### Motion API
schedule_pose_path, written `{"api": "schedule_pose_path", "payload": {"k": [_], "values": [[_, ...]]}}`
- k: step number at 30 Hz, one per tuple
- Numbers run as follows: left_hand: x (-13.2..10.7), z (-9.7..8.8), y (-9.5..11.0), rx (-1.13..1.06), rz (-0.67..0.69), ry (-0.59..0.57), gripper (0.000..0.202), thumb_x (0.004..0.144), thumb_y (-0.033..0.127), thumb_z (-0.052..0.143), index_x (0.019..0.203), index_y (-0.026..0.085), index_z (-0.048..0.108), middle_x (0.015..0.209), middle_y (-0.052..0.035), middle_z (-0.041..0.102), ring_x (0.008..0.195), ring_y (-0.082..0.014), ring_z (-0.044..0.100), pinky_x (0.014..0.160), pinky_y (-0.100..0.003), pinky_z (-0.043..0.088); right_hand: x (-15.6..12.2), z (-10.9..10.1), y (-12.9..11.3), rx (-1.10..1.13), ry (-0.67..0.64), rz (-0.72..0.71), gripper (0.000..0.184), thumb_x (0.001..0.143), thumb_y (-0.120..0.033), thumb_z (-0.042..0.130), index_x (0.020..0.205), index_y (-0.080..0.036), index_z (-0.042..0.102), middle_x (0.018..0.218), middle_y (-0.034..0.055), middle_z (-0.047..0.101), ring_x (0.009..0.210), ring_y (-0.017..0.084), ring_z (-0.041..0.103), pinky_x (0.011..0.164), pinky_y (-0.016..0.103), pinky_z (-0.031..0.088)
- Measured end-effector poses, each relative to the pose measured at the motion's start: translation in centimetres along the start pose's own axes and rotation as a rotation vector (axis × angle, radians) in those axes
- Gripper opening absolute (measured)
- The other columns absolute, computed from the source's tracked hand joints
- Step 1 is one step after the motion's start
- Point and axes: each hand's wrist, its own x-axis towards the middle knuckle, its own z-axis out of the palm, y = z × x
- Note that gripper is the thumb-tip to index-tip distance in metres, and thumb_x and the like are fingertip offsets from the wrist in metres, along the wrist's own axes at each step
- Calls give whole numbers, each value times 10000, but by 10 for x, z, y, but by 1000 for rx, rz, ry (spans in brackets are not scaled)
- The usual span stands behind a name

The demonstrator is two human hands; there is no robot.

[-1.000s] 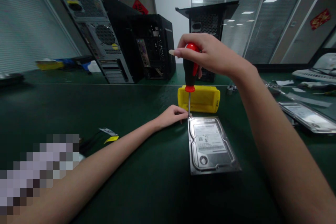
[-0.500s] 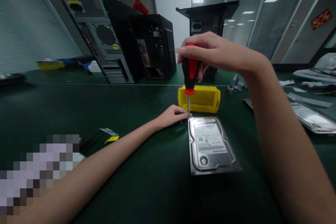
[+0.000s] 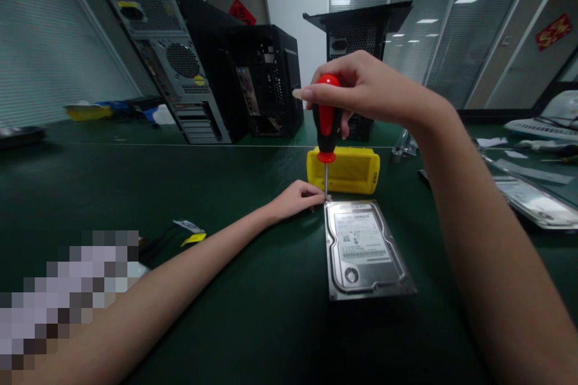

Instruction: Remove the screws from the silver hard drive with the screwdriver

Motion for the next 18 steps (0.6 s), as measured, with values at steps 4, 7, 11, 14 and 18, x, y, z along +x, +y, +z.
{"api": "schedule_pose_path", "payload": {"k": [4, 7, 11, 14, 18], "values": [[0, 0, 1, -1, -6, 2, 347, 806, 391, 534, 926, 103, 685, 823, -66, 670, 630, -97, 530, 561, -197, 395, 0, 2, 2, -94, 96, -51, 358, 854, -412, 469, 1101, -171, 566, 989, 28, 586, 613, 49, 546, 476, 138, 410], [0, 0, 1, -4, -13, 1, 351, 808, 388, 530, 939, 101, 684, 852, -74, 673, 659, -107, 547, 572, -200, 406, 1, 3, 6, -192, 155, -36, 390, 864, -403, 455, 1197, -207, 505, 1057, 22, 562, 540, 22, 514, 462, 140, 387], [-1, 0, 2, -8, -25, -1, 356, 810, 385, 529, 962, 98, 678, 873, -84, 674, 672, -111, 549, 576, -204, 409, 0, 1, 9, -229, 128, 32, 429, 864, -512, 388, 1069, -181, 567, 866, 23, 590, 469, 39, 484, 438, 169, 363], [-1, 1, 4, -19, -22, -2, 343, 810, 378, 530, 952, 105, 681, 872, -81, 675, 675, -111, 550, 577, -206, 410, -1, -1, 10, -201, 126, 103, 496, 880, -550, 295, 1027, -162, 567, 849, 49, 583, 500, 67, 503, 458, 189, 367], [-2, 1, 7, -37, -26, 7, 306, 804, 356, 537, 922, 119, 690, 873, -74, 679, 660, -102, 545, 571, -202, 408, -3, -4, 12, -136, 91, 113, 435, 928, -402, 211, 1139, -176, 518, 952, 61, 567, 606, 92, 537, 513, 194, 388]]}}
